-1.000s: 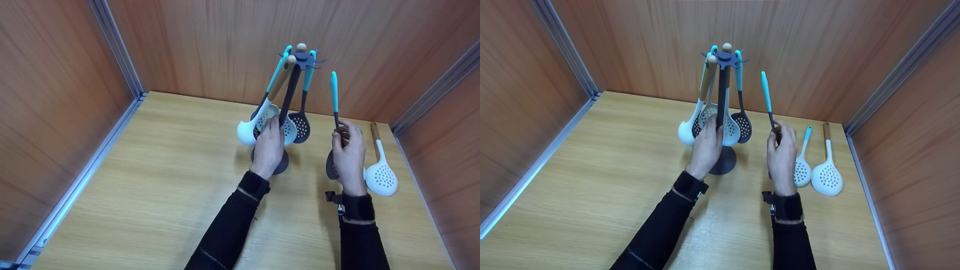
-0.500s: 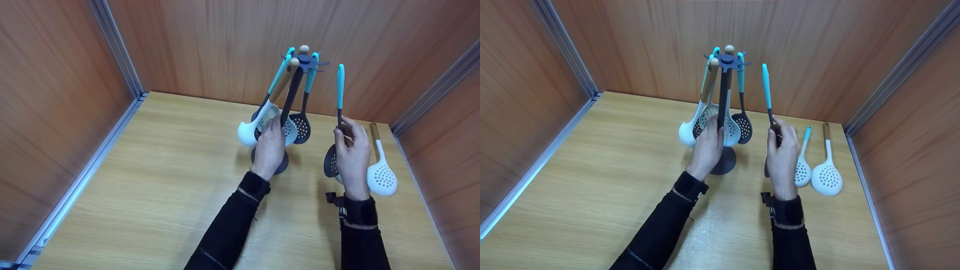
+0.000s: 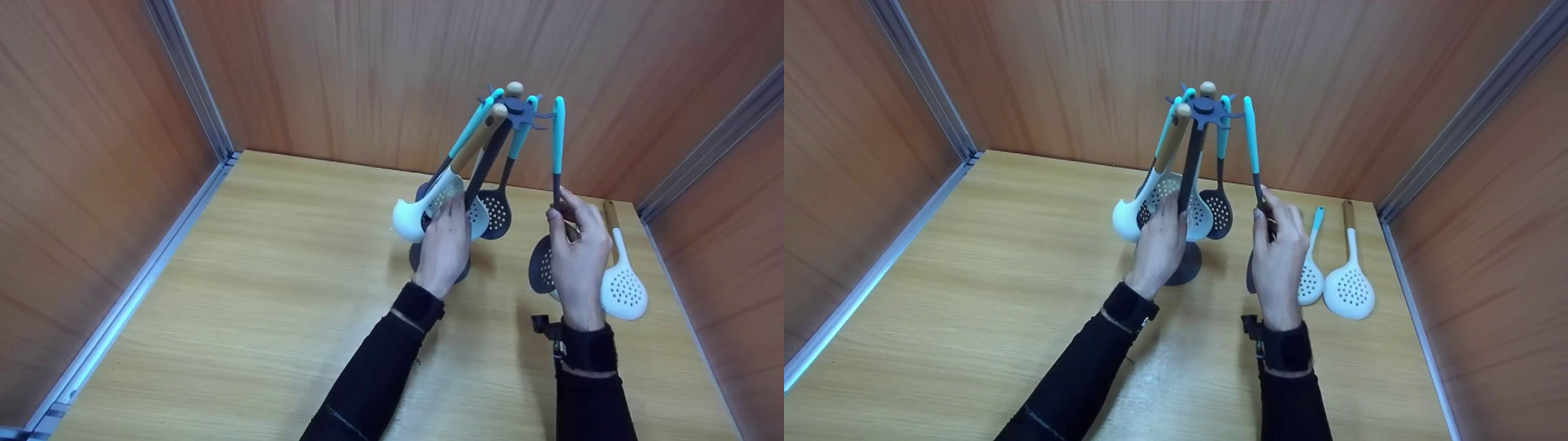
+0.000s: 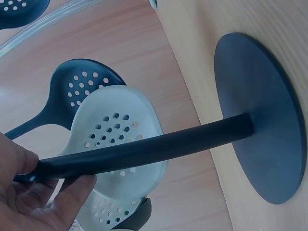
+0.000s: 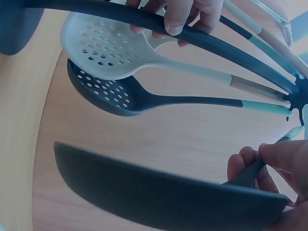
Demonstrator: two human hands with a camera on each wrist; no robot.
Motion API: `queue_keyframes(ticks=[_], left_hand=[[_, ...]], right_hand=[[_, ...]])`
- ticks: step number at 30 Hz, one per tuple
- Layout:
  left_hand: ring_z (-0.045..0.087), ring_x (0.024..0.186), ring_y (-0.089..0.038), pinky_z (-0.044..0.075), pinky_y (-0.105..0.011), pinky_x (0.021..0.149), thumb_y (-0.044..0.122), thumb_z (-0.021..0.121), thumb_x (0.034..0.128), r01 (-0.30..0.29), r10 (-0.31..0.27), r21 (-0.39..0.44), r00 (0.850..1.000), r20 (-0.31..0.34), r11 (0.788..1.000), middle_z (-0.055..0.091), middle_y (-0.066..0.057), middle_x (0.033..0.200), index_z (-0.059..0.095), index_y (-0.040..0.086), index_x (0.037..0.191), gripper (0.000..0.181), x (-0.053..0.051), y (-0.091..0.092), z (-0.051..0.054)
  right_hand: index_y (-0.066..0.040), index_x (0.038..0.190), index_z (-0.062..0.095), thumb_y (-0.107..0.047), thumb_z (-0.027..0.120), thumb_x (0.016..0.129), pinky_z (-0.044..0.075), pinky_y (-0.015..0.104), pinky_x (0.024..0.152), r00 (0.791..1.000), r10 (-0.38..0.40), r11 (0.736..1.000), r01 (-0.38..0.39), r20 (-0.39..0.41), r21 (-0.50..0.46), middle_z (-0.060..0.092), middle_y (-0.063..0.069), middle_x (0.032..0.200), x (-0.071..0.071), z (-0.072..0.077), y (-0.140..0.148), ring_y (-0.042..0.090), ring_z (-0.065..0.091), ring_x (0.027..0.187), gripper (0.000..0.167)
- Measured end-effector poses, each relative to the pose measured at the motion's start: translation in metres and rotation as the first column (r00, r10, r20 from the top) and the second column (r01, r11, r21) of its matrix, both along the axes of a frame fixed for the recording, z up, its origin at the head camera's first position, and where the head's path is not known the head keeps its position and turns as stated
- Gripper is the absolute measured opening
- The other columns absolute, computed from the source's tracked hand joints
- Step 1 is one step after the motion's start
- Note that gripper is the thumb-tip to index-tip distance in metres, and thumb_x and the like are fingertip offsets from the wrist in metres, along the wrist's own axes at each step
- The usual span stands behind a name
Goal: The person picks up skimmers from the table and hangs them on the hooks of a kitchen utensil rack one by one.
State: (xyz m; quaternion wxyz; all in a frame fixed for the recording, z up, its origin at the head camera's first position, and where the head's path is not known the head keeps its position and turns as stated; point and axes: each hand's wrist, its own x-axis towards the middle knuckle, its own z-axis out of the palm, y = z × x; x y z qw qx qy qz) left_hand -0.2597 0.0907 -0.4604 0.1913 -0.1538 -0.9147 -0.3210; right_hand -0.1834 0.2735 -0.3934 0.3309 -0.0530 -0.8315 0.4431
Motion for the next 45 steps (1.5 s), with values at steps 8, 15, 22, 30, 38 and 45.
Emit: queue_keyframes(ticks=[8,15,22,30,38,45], left_hand=[[0.081,0.133,-0.025,0.071,-0.038,0.109,0.019,0.057,0.1253,0.015,-0.015,0.025,1.000,0.026,1.000,0.075,-0.011,0.150,0.052,0.007,0.170,0.046,0.0021,0.0015,0.0017],[0.083,0.128,-0.025,0.071,-0.035,0.106,0.017,0.059,0.1242,0.013,-0.012,0.011,1.000,-0.019,1.000,0.077,-0.012,0.145,0.058,0.003,0.164,0.042,0.0017,0.0009,0.0011],[0.083,0.128,-0.025,0.072,-0.036,0.104,0.016,0.059,0.1242,0.011,-0.010,0.007,0.999,-0.037,1.000,0.077,-0.014,0.147,0.057,0.001,0.165,0.044,0.0002,0.0000,-0.0002],[0.081,0.134,-0.025,0.070,-0.036,0.109,0.018,0.059,0.1245,0.006,-0.006,0.009,1.000,-0.020,1.000,0.075,-0.014,0.152,0.054,0.001,0.170,0.048,0.0001,0.0010,-0.0007],[0.080,0.137,-0.025,0.070,-0.036,0.112,0.019,0.058,0.1248,0.012,-0.012,0.018,1.000,-0.003,1.000,0.075,-0.014,0.154,0.053,0.002,0.172,0.050,-0.0001,0.0022,-0.0006],[0.081,0.134,-0.024,0.070,-0.035,0.109,0.020,0.059,0.1245,-0.003,0.003,-0.001,1.000,-0.006,1.000,0.075,-0.012,0.151,0.054,0.004,0.170,0.049,0.0008,0.0048,-0.0009]], right_hand=[[-0.015,0.159,0.074,-0.011,0.067,0.120,0.066,0.028,0.113,1.000,-0.015,1.000,0.015,0.008,0.010,0.076,0.012,0.138,0.0011,0.0014,-0.0004,0.010,0.074,0.123,0.040],[-0.011,0.158,0.074,-0.008,0.066,0.119,0.063,0.013,0.106,1.000,-0.018,0.999,0.018,-0.014,0.038,0.077,0.012,0.136,-0.0015,-0.0014,0.0000,0.001,0.073,0.119,0.039],[-0.008,0.157,0.075,-0.006,0.068,0.118,0.059,0.004,0.098,0.997,0.006,0.999,-0.002,-0.076,0.048,0.077,0.018,0.135,-0.0036,-0.0048,0.0013,-0.008,0.069,0.116,0.039],[-0.015,0.159,0.074,-0.010,0.068,0.119,0.057,0.003,0.100,0.999,-0.004,0.997,0.007,-0.042,0.076,0.077,0.016,0.136,-0.0021,-0.0040,-0.0006,0.001,0.071,0.120,0.041],[-0.014,0.158,0.075,-0.005,0.068,0.118,0.056,0.004,0.101,0.998,0.024,0.996,-0.019,-0.058,0.083,0.076,0.018,0.135,-0.0030,-0.0078,-0.0018,0.002,0.070,0.118,0.042],[-0.011,0.157,0.075,-0.005,0.069,0.118,0.055,0.002,0.101,0.998,0.056,0.997,-0.054,-0.032,0.053,0.076,0.016,0.136,-0.0021,-0.0070,-0.0072,0.010,0.070,0.122,0.040]])
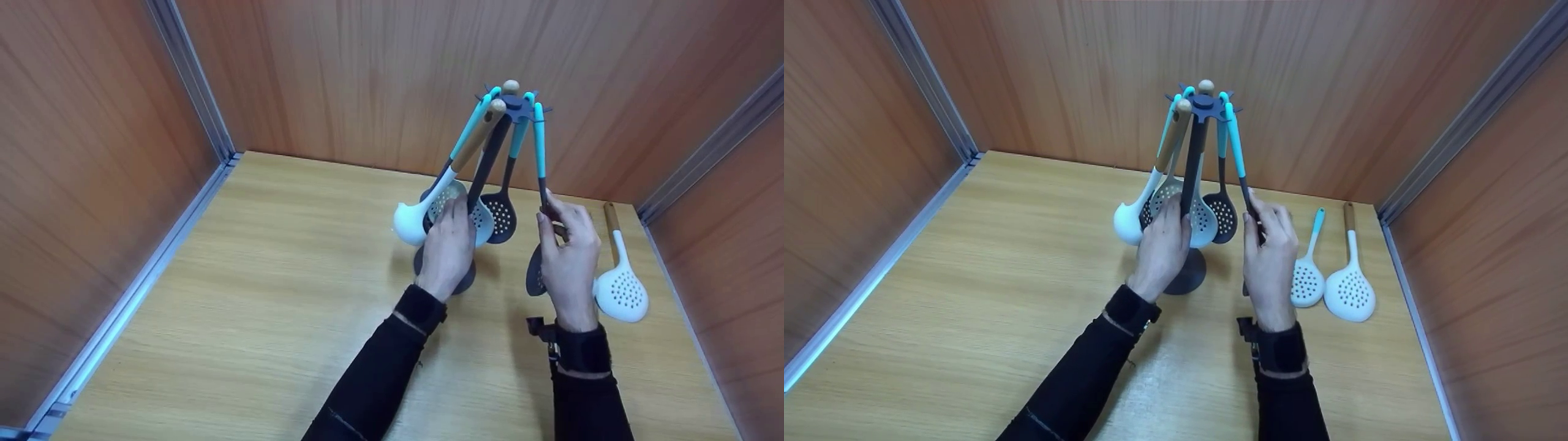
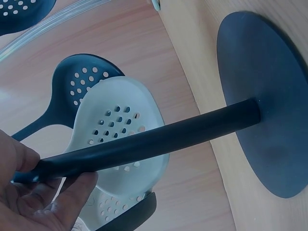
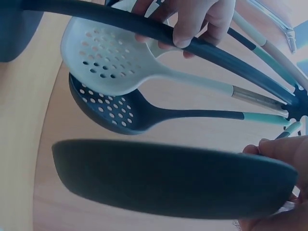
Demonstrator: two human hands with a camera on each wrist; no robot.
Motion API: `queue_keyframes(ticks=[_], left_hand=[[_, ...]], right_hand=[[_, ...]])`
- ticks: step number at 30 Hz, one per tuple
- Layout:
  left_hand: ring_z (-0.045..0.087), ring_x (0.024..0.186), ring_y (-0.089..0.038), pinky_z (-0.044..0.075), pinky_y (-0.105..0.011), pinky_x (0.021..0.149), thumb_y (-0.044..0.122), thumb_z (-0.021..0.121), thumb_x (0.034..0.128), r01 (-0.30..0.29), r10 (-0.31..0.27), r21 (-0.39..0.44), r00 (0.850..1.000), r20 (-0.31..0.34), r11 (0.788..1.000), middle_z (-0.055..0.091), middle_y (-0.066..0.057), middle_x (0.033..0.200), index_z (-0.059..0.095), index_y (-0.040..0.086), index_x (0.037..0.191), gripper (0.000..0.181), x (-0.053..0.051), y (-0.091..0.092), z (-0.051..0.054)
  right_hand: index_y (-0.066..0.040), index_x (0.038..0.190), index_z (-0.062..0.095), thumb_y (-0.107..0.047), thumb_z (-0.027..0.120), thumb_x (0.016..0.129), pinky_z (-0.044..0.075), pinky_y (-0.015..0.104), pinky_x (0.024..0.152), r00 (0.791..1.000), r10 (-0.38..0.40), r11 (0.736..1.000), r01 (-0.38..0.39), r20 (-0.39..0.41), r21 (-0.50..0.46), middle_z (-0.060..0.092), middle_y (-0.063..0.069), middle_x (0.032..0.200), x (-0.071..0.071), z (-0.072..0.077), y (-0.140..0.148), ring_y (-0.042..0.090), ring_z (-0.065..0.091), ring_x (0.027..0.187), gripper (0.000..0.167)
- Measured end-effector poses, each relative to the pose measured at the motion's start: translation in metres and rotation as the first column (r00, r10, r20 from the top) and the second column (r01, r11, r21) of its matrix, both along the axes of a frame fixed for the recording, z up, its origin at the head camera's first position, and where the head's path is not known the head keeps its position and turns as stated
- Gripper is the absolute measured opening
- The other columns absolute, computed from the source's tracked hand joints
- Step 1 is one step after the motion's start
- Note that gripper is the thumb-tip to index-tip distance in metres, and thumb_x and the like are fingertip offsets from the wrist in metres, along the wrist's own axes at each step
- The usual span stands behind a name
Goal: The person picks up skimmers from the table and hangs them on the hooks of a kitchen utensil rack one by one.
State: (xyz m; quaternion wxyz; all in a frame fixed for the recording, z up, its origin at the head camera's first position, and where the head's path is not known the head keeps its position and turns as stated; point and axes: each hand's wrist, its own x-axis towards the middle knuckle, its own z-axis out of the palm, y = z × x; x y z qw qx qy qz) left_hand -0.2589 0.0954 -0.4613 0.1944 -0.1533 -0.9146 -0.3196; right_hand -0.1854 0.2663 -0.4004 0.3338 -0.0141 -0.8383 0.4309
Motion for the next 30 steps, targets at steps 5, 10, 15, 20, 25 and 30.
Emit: queue_keyframes(ticks=[5,10,15,20,25,30], left_hand=[[0.085,0.122,-0.024,0.073,-0.033,0.098,0.017,0.060,0.1236,0.005,-0.004,0.020,1.000,-0.029,1.000,0.077,-0.012,0.141,0.060,0.003,0.161,0.040,0.000,0.002,0.000],[0.086,0.120,-0.024,0.074,-0.033,0.094,0.017,0.061,0.1231,0.014,-0.013,0.039,0.999,-0.041,0.999,0.078,-0.012,0.138,0.062,0.004,0.157,0.036,0.000,0.001,-0.001],[0.085,0.122,-0.023,0.074,-0.033,0.096,0.017,0.063,0.1225,0.025,-0.024,0.019,0.999,-0.041,1.000,0.077,-0.012,0.140,0.061,0.004,0.159,0.039,0.000,0.000,-0.002],[0.084,0.119,-0.022,0.073,-0.032,0.096,0.016,0.064,0.1218,0.025,-0.026,-0.016,0.999,-0.043,1.000,0.077,-0.012,0.142,0.059,0.003,0.163,0.044,0.001,-0.002,-0.002],[0.085,0.121,-0.023,0.073,-0.033,0.099,0.015,0.066,0.1207,0.019,-0.023,-0.054,0.997,-0.073,0.998,0.077,-0.014,0.147,0.056,0.001,0.167,0.049,0.002,-0.002,-0.003],[0.084,0.125,-0.025,0.073,-0.036,0.103,0.016,0.067,0.1203,0.010,-0.016,-0.061,0.995,-0.094,0.998,0.077,-0.016,0.150,0.058,0.000,0.165,0.048,0.002,-0.001,-0.004]], right_hand=[[-0.006,0.155,0.074,-0.005,0.069,0.118,0.057,0.005,0.104,0.999,0.042,0.999,-0.042,0.015,-0.033,0.075,0.017,0.136,-0.002,-0.002,-0.003,0.005,0.069,0.123,0.038],[-0.002,0.153,0.074,-0.004,0.069,0.117,0.059,0.006,0.105,0.997,0.070,0.996,-0.069,0.019,-0.053,0.074,0.019,0.135,-0.007,-0.006,-0.004,0.009,0.073,0.124,0.037],[-0.001,0.153,0.073,-0.008,0.069,0.118,0.059,0.007,0.107,0.996,0.080,0.995,-0.077,0.043,-0.062,0.074,0.019,0.137,-0.010,-0.009,-0.005,0.029,0.076,0.130,0.035],[0.000,0.151,0.073,-0.007,0.069,0.118,0.061,0.012,0.108,0.994,0.096,0.993,-0.092,0.056,-0.072,0.073,0.018,0.139,-0.012,-0.011,-0.007,0.026,0.074,0.131,0.034],[0.002,0.150,0.072,-0.005,0.069,0.118,0.059,0.006,0.104,0.992,0.118,0.989,-0.113,0.043,-0.098,0.073,0.019,0.139,-0.015,-0.014,-0.009,0.024,0.074,0.129,0.033],[0.002,0.149,0.071,-0.007,0.069,0.118,0.062,0.011,0.105,0.994,0.089,0.995,-0.086,0.056,-0.055,0.074,0.019,0.139,-0.020,-0.016,-0.012,0.027,0.076,0.130,0.032]])
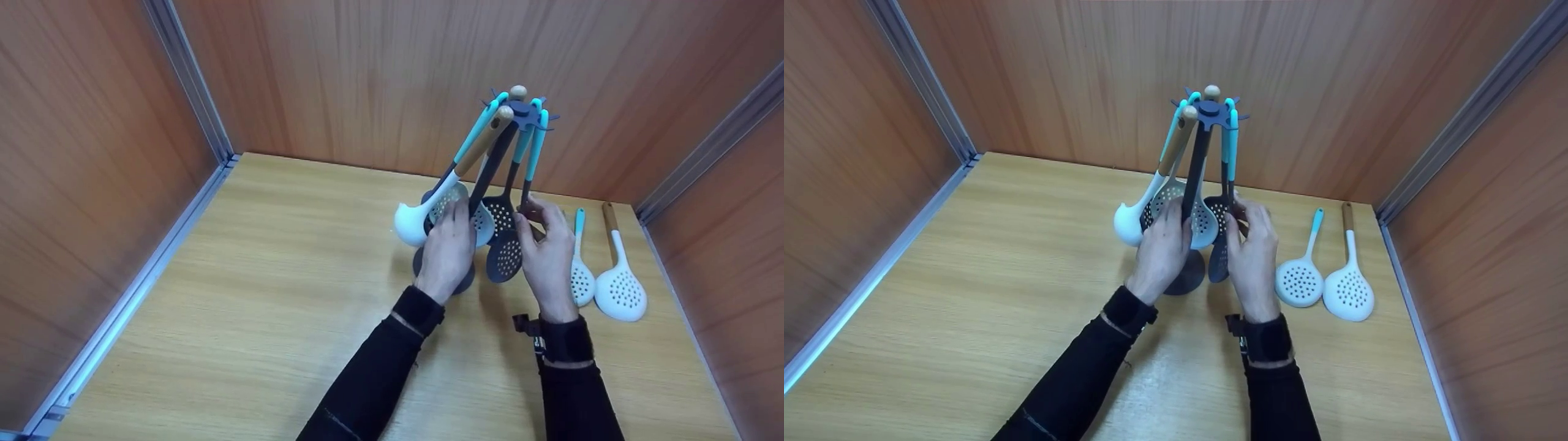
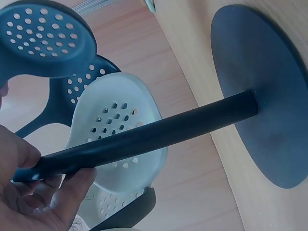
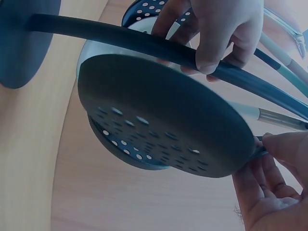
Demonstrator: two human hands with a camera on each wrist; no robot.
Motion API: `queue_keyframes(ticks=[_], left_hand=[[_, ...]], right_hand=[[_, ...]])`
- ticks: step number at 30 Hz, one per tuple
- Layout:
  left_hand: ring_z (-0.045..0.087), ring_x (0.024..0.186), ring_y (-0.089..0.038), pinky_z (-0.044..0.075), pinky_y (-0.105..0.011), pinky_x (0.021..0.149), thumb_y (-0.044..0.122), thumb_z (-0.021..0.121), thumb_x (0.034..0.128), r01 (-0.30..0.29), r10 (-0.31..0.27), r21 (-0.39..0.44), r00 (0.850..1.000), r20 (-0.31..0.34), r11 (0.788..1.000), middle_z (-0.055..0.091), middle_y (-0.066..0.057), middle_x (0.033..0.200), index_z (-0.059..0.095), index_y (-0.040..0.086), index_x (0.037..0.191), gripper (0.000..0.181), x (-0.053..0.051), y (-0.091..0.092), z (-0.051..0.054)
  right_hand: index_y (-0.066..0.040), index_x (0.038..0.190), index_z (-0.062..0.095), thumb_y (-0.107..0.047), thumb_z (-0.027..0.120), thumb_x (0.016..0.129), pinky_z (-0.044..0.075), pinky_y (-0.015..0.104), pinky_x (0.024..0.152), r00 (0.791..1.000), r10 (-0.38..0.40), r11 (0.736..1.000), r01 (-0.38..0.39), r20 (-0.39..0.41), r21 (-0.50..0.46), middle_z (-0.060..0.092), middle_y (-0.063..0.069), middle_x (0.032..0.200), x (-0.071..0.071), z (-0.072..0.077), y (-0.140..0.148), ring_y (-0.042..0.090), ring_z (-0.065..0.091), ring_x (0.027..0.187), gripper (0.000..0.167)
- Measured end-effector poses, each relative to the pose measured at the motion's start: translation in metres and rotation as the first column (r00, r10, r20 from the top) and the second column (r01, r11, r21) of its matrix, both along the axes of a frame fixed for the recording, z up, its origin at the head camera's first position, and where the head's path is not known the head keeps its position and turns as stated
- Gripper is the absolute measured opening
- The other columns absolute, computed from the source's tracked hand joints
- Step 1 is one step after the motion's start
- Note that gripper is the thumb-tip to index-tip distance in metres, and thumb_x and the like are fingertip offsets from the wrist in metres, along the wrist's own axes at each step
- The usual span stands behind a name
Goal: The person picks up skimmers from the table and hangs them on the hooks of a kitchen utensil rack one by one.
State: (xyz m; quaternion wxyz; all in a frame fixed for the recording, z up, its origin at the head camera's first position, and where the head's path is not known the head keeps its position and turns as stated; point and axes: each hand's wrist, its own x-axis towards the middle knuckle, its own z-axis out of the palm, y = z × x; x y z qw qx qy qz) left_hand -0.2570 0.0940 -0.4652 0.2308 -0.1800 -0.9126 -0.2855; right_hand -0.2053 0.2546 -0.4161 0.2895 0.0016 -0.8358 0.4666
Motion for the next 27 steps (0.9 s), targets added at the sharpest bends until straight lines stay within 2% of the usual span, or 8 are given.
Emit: queue_keyframes(ticks=[3,6,8,22,27], left_hand=[[0.085,0.120,-0.024,0.074,-0.034,0.098,0.015,0.067,0.1200,-0.005,0.005,-0.001,1.000,-0.007,1.000,0.079,-0.014,0.143,0.059,0.001,0.163,0.046,0.0001,0.0003,-0.0001],[0.085,0.115,-0.022,0.074,-0.033,0.093,0.014,0.066,0.1200,-0.008,0.008,-0.002,1.000,-0.007,1.000,0.079,-0.013,0.139,0.059,0.001,0.162,0.045,-0.0001,0.0009,0.0005],[0.086,0.113,-0.022,0.074,-0.033,0.091,0.014,0.066,0.1201,-0.009,0.009,0.002,1.000,0.001,1.000,0.079,-0.012,0.138,0.059,0.002,0.162,0.045,0.0001,0.0009,0.0012],[0.085,0.118,-0.022,0.074,-0.032,0.094,0.014,0.066,0.1204,0.011,-0.013,0.035,0.998,0.064,0.999,0.077,-0.011,0.143,0.055,0.004,0.165,0.047,0.0003,-0.0006,0.0028],[0.085,0.116,-0.021,0.074,-0.031,0.092,0.015,0.067,0.1198,0.008,-0.009,0.019,0.999,0.041,1.000,0.077,-0.011,0.142,0.056,0.005,0.164,0.046,0.0008,-0.0006,0.0026]], right_hand=[[0.000,0.151,0.070,-0.008,0.068,0.119,0.067,0.029,0.110,1.000,-0.010,1.000,0.009,0.014,0.018,0.075,0.019,0.140,-0.0028,0.0001,-0.0026,0.031,0.078,0.132,0.033],[0.000,0.152,0.069,-0.008,0.068,0.119,0.067,0.048,0.113,1.000,-0.011,1.000,0.011,0.020,0.023,0.075,0.019,0.141,-0.0053,-0.0009,-0.0042,0.033,0.078,0.133,0.034],[-0.001,0.153,0.069,-0.009,0.068,0.119,0.066,0.054,0.113,1.000,-0.005,1.000,0.004,0.024,0.020,0.076,0.019,0.142,-0.0067,-0.0017,-0.0048,0.034,0.078,0.134,0.035],[-0.005,0.158,0.067,-0.008,0.068,0.119,0.066,0.058,0.118,0.997,0.026,0.999,-0.028,0.066,0.026,0.077,0.020,0.145,-0.0109,-0.0047,-0.0029,0.038,0.077,0.139,0.039],[-0.006,0.157,0.069,-0.014,0.069,0.120,0.066,0.057,0.118,0.999,0.020,0.999,-0.022,0.050,0.030,0.078,0.019,0.145,-0.0090,-0.0031,0.0007,0.036,0.077,0.139,0.038]])
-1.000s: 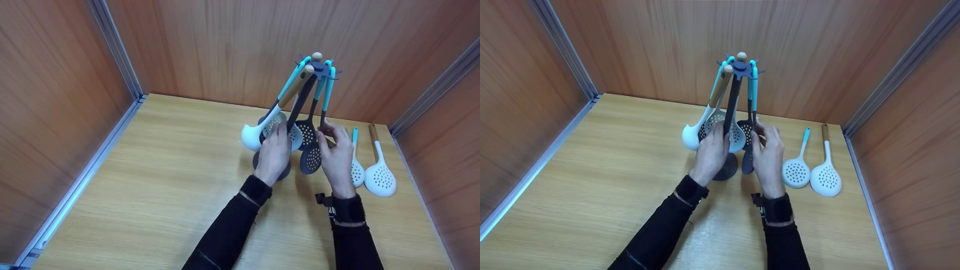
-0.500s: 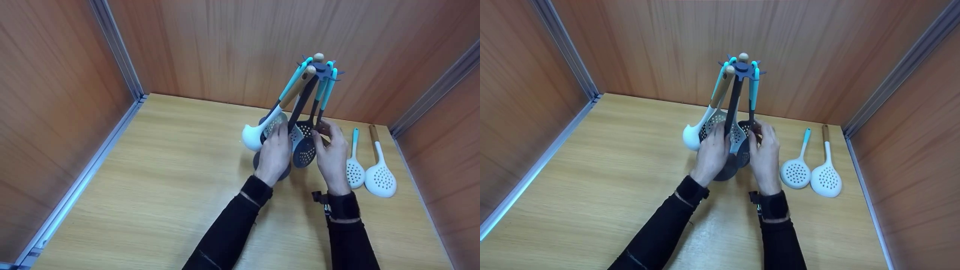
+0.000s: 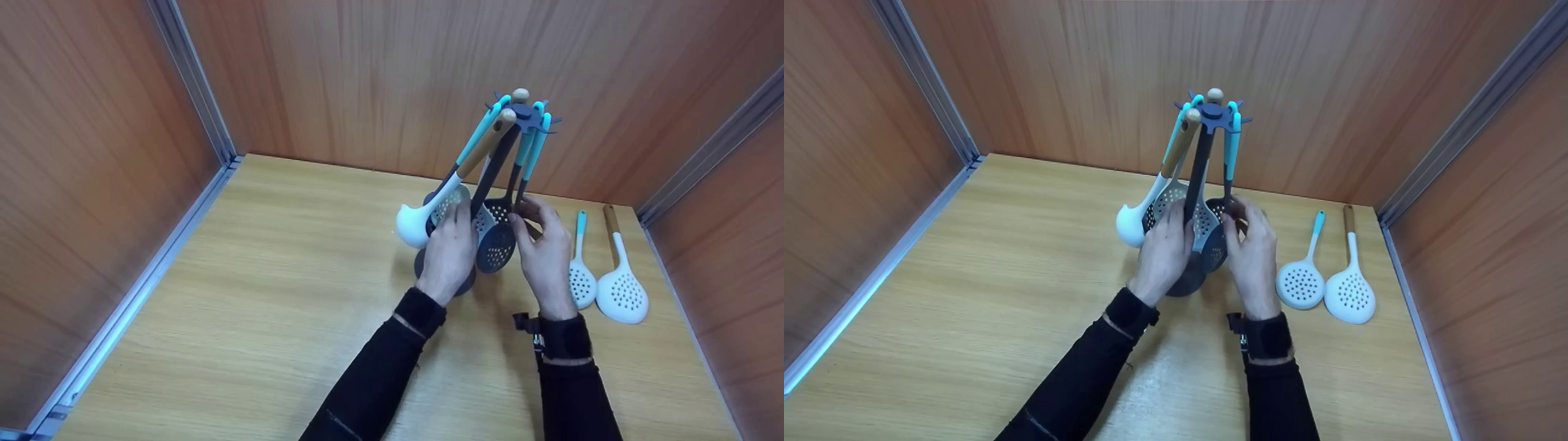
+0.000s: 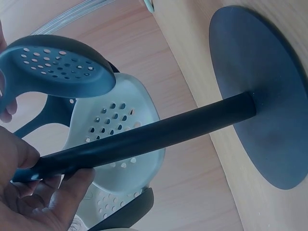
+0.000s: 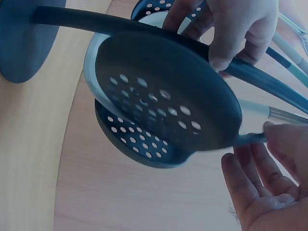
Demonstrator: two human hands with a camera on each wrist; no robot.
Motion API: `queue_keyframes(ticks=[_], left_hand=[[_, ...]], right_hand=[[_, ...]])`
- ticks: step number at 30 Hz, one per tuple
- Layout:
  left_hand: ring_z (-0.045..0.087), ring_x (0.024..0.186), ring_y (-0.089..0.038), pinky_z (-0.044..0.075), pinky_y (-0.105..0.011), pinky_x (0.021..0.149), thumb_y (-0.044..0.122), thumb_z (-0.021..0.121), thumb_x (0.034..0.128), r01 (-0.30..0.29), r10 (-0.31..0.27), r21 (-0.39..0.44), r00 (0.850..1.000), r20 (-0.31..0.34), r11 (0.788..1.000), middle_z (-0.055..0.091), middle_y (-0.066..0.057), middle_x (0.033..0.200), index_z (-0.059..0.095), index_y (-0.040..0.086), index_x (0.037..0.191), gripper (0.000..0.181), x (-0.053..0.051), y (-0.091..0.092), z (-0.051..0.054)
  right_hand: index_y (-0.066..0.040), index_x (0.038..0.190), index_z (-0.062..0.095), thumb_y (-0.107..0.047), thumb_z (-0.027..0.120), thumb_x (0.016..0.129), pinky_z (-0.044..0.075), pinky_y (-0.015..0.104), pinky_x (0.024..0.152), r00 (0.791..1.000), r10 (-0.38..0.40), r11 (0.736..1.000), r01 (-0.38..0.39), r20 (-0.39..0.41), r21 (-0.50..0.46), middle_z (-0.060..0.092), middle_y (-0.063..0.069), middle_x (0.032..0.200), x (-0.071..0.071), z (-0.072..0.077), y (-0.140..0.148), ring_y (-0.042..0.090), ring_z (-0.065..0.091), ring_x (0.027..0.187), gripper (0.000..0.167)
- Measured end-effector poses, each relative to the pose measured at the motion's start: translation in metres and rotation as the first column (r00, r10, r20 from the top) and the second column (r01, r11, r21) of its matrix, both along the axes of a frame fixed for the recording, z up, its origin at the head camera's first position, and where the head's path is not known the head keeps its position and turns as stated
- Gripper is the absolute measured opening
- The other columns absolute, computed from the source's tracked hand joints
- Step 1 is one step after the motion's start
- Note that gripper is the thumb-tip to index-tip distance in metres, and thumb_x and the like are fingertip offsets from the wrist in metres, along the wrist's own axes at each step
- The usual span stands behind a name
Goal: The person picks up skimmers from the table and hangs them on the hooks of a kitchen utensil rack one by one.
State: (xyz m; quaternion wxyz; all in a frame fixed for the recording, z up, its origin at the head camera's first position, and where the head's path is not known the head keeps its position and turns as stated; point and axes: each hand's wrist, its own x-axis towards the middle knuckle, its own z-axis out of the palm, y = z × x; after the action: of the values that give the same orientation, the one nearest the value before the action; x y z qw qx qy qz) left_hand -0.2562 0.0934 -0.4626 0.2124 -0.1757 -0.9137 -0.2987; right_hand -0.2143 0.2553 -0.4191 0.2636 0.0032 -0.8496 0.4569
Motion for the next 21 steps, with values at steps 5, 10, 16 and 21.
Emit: queue_keyframes(ticks=[5,10,16,21], left_hand=[[0.085,0.114,-0.021,0.074,-0.030,0.089,0.015,0.067,0.1200,-0.005,0.005,-0.002,0.999,-0.044,1.000,0.077,-0.011,0.137,0.058,0.004,0.159,0.042,-0.001,0.000,-0.002],[0.085,0.110,-0.022,0.074,-0.031,0.085,0.014,0.065,0.1204,-0.008,0.008,-0.003,0.997,-0.083,1.000,0.078,-0.012,0.134,0.060,0.002,0.158,0.040,-0.001,0.000,-0.005],[0.085,0.112,-0.023,0.074,-0.032,0.087,0.014,0.065,0.1203,0.000,0.000,0.011,0.997,-0.080,1.000,0.078,-0.013,0.134,0.060,0.002,0.158,0.040,0.001,0.001,-0.005],[0.085,0.115,-0.022,0.074,-0.031,0.090,0.016,0.065,0.1211,0.001,0.000,0.005,0.999,-0.054,1.000,0.077,-0.012,0.136,0.058,0.002,0.160,0.042,0.000,0.002,-0.004]], right_hand=[[-0.006,0.155,0.073,-0.025,0.064,0.123,0.068,0.035,0.114,0.998,-0.023,1.000,0.023,-0.053,-0.004,0.080,0.017,0.142,0.003,0.002,0.008,0.031,0.078,0.136,0.038],[-0.007,0.154,0.074,-0.028,0.061,0.124,0.063,0.025,0.114,0.997,-0.057,0.998,0.057,-0.055,-0.005,0.081,0.013,0.144,0.004,0.002,0.019,0.023,0.077,0.137,0.039],[-0.003,0.157,0.070,-0.024,0.060,0.124,0.058,0.056,0.130,0.997,-0.077,0.997,0.077,0.000,0.014,0.076,0.017,0.153,0.003,0.001,0.033,0.030,0.072,0.143,0.040],[-0.003,0.163,0.065,-0.025,0.061,0.124,0.051,0.060,0.136,0.992,-0.083,0.997,0.082,0.091,0.015,0.069,0.021,0.161,0.003,0.000,0.043,0.039,0.065,0.153,0.044]])
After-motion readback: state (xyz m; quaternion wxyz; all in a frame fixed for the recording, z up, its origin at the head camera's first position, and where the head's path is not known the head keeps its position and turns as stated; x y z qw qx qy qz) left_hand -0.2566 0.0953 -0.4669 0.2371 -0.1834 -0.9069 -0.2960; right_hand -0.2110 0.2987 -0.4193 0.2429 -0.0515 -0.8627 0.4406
